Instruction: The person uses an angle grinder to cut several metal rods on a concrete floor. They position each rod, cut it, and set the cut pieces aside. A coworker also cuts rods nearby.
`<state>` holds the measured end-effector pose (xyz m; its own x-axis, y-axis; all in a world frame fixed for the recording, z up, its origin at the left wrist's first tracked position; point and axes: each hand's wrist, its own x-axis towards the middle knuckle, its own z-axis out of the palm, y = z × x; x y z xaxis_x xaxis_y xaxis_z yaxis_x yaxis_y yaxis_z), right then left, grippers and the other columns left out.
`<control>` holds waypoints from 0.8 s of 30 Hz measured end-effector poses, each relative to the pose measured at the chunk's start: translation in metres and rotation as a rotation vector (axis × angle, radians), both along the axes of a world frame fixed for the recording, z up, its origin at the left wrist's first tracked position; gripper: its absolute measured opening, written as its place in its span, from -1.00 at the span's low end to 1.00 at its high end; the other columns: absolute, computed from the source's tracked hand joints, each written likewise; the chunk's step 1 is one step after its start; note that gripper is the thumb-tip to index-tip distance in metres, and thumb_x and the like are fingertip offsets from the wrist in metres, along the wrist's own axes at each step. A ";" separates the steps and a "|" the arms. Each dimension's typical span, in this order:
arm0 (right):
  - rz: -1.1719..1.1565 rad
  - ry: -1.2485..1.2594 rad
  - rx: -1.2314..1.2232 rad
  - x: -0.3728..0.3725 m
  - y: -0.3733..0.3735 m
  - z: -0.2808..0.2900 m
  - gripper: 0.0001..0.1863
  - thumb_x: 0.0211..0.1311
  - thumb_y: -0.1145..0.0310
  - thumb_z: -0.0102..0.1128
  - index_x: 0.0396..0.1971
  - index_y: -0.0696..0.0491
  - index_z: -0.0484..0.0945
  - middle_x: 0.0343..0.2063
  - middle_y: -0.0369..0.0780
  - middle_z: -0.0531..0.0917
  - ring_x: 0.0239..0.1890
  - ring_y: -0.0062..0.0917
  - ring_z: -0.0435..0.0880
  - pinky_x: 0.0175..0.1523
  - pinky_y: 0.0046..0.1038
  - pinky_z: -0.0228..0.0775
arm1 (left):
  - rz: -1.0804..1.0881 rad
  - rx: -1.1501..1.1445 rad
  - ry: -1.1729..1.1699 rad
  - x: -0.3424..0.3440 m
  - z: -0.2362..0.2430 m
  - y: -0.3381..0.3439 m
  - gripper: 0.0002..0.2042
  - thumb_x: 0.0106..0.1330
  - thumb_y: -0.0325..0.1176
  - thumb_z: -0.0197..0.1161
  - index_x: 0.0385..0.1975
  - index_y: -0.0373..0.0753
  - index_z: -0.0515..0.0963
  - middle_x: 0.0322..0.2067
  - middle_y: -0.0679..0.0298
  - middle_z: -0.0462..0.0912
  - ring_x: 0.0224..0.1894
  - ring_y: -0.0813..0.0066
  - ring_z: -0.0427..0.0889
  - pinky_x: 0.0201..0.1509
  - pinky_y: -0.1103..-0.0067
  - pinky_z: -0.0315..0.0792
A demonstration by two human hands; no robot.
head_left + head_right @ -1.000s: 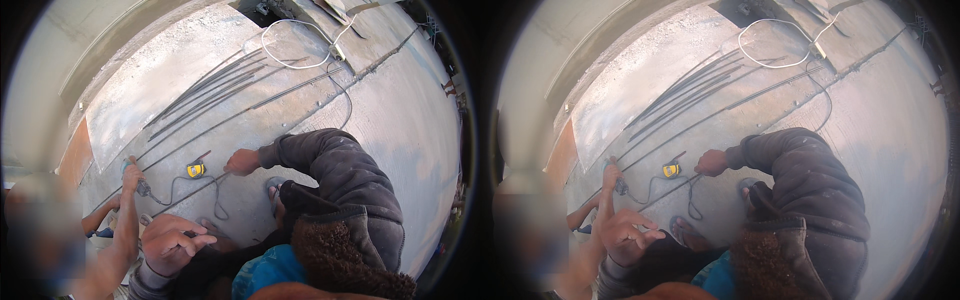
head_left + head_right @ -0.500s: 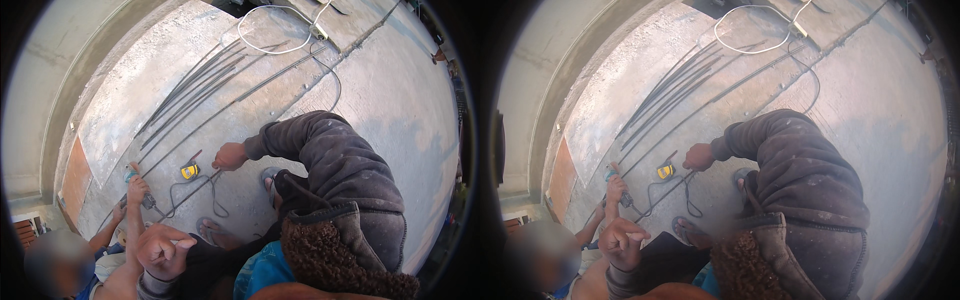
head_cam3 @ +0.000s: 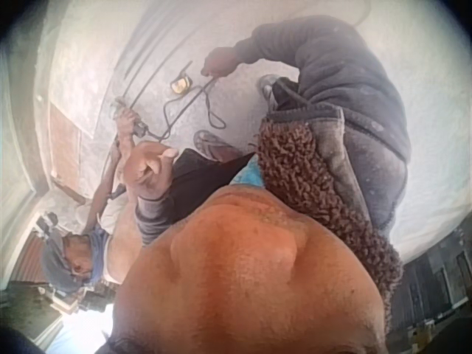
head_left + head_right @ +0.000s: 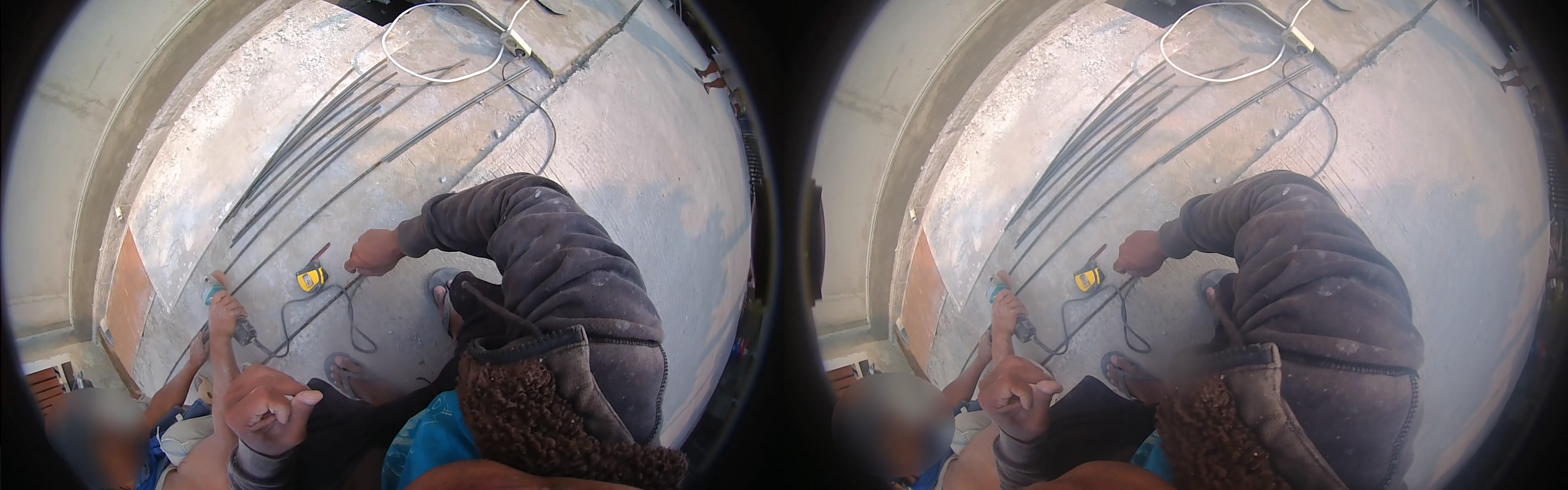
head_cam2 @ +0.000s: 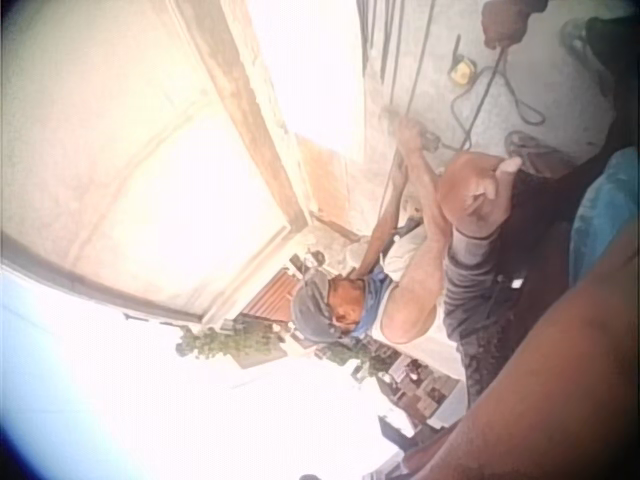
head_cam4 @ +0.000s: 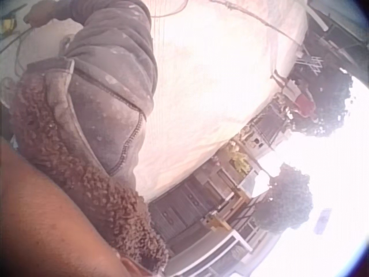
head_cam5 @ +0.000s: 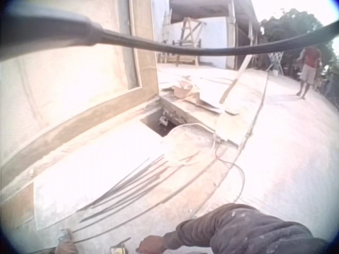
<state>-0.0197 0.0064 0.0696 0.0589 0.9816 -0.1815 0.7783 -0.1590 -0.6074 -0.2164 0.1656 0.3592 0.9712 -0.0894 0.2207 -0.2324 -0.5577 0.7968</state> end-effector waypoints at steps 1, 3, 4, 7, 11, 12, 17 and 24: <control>-0.001 -0.001 -0.007 0.000 0.000 0.000 -0.75 0.19 0.32 0.08 -0.16 -0.02 0.61 -0.35 -0.05 0.71 -0.24 -0.06 0.70 -0.16 -0.08 0.53 | 0.012 0.000 0.024 0.000 0.001 0.000 -0.53 0.13 -0.47 0.48 -0.74 -0.09 0.21 -0.66 0.28 0.59 -0.64 0.50 0.49 -0.52 0.63 0.32; -0.004 0.002 -0.015 0.001 0.000 0.000 -0.75 0.19 0.32 0.08 -0.16 -0.02 0.61 -0.35 -0.05 0.71 -0.25 -0.06 0.70 -0.16 -0.08 0.53 | 0.035 0.000 0.071 0.000 0.003 0.000 -0.53 0.03 -0.55 0.50 -0.75 -0.08 0.21 -0.67 0.32 0.62 -0.65 0.45 0.52 -0.50 0.58 0.28; -0.006 0.006 -0.015 0.001 0.001 -0.001 -0.75 0.19 0.31 0.08 -0.16 -0.02 0.61 -0.35 -0.05 0.71 -0.25 -0.05 0.70 -0.16 -0.08 0.53 | 0.019 0.005 0.059 0.001 0.003 -0.001 -0.53 0.03 -0.55 0.50 -0.75 -0.08 0.21 -0.67 0.31 0.62 -0.64 0.45 0.52 -0.50 0.58 0.28; -0.005 0.001 -0.013 0.002 0.003 -0.002 -0.75 0.19 0.31 0.07 -0.16 -0.02 0.61 -0.36 -0.05 0.71 -0.26 -0.05 0.70 -0.17 -0.08 0.52 | -0.026 0.028 0.031 0.007 0.004 -0.001 -0.53 0.04 -0.53 0.50 -0.75 -0.08 0.20 -0.67 0.31 0.63 -0.64 0.44 0.52 -0.50 0.58 0.29; 0.002 0.006 0.041 0.002 0.005 0.000 -0.75 0.19 0.30 0.05 -0.17 -0.02 0.61 -0.37 -0.05 0.71 -0.27 -0.06 0.70 -0.18 -0.06 0.51 | -0.049 0.088 0.031 0.007 0.008 0.000 -0.51 0.06 -0.50 0.50 -0.75 -0.08 0.18 -0.67 0.31 0.62 -0.64 0.43 0.53 -0.49 0.57 0.30; 0.005 0.006 0.041 0.001 0.007 0.000 -0.76 0.20 0.30 0.05 -0.18 -0.02 0.61 -0.38 -0.05 0.71 -0.27 -0.05 0.70 -0.18 -0.05 0.51 | -0.052 0.105 0.037 0.006 0.010 0.000 -0.51 0.07 -0.49 0.50 -0.75 -0.09 0.18 -0.68 0.31 0.62 -0.64 0.43 0.53 -0.50 0.56 0.31; 0.007 -0.011 0.012 0.001 -0.005 0.000 -0.80 0.22 0.28 0.03 -0.25 -0.01 0.59 -0.40 -0.05 0.69 -0.29 -0.04 0.68 -0.19 -0.04 0.50 | -0.143 0.167 0.059 0.012 0.010 -0.001 -0.53 0.08 -0.50 0.48 -0.75 -0.13 0.19 -0.64 0.27 0.65 -0.60 0.37 0.57 -0.51 0.53 0.35; 0.026 0.005 0.043 -0.006 -0.002 -0.005 -0.80 0.25 0.26 0.00 -0.31 0.02 0.57 -0.42 -0.04 0.68 -0.30 -0.03 0.68 -0.21 -0.02 0.49 | -0.129 0.182 0.242 0.001 0.023 -0.020 -0.57 0.18 -0.56 0.36 -0.69 -0.21 0.16 -0.43 0.11 0.73 -0.50 0.30 0.62 -0.19 0.43 0.51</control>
<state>-0.0253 0.0042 0.0647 0.0321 0.9897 -0.1396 0.7787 -0.1123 -0.6172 -0.2150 0.1460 0.3826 0.9718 -0.2315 -0.0458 -0.1263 -0.6741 0.7277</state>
